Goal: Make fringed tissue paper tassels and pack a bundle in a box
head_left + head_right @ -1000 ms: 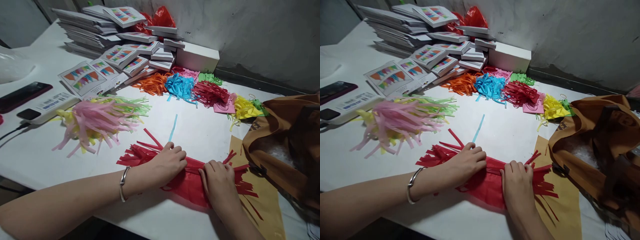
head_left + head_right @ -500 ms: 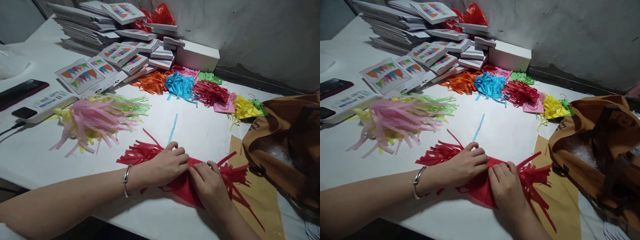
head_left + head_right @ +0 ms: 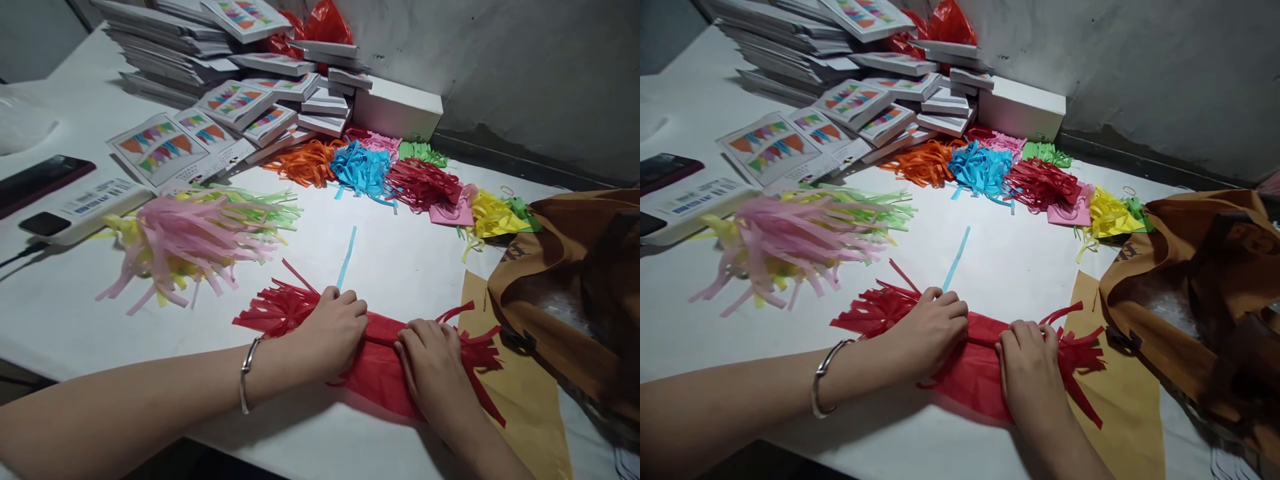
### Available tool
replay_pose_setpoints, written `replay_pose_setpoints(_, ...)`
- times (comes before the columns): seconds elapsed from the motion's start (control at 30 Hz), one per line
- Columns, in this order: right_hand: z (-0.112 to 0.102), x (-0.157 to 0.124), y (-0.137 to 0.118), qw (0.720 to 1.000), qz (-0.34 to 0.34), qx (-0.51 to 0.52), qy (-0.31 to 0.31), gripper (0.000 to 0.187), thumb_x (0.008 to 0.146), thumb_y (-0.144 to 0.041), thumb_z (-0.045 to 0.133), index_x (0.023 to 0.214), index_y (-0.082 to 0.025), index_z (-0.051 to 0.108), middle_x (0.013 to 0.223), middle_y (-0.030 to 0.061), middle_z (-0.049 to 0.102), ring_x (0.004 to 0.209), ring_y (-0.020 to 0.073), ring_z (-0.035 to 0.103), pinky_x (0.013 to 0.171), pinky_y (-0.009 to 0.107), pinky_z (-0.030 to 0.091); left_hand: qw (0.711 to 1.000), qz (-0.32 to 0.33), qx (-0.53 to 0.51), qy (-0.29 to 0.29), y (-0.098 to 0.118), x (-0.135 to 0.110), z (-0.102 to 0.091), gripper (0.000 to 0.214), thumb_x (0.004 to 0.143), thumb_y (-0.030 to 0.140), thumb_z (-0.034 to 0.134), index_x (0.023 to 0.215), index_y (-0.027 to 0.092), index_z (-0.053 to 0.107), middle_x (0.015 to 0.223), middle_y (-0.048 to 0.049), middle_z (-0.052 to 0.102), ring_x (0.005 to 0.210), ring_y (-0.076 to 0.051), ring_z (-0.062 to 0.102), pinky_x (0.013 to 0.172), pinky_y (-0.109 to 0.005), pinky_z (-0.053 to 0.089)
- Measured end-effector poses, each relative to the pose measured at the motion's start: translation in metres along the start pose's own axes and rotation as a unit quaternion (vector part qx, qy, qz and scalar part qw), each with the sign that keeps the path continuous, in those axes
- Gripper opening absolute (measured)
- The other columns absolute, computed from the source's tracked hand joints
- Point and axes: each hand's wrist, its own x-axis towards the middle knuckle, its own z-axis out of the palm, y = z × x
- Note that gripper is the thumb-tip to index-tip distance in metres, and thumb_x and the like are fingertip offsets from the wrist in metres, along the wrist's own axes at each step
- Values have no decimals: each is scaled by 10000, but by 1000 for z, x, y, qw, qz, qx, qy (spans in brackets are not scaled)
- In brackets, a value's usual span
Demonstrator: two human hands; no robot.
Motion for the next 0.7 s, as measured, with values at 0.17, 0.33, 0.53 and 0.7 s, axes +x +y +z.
replay_pose_setpoints(0.17, 0, 12, -2, 996, 57, -50, -38, 210, 947, -190, 535, 742, -220, 573, 783, 20, 588, 766, 246, 541, 805, 445, 309, 999, -30, 32, -29, 6, 11, -6, 74, 781, 153, 685, 723, 159, 640, 837, -96, 633, 778, -254, 537, 683, -399, 322)
replay_pose_setpoints(0.33, -3, 13, 2, 996, 78, -4, -47, 179, 912, -194, 629, 746, -224, 569, 803, -7, 601, 777, 226, 553, 820, 422, 310, 990, 117, 78, 30, 4, 11, -2, 145, 843, 148, 715, 716, 172, 650, 789, -53, 595, 792, -235, 520, 820, -444, 335)
replay_pose_setpoints(0.53, -4, 7, 0, 998, 55, 39, -13, 129, 950, -164, 566, 851, -237, 604, 873, -10, 631, 843, 221, 556, 908, 440, 292, 976, 173, 112, 70, 6, 11, 3, 207, 896, 135, 646, 692, 166, 645, 753, -40, 584, 756, -221, 500, 879, -461, 312)
replay_pose_setpoints(0.7, -6, 4, 1, 995, 42, 88, -11, 138, 979, -175, 539, 887, -235, 624, 889, -1, 639, 846, 202, 552, 893, 404, 313, 990, 110, 73, 40, 2, 11, 3, 104, 842, 106, 676, 774, 169, 629, 785, -46, 616, 760, -226, 524, 809, -422, 329)
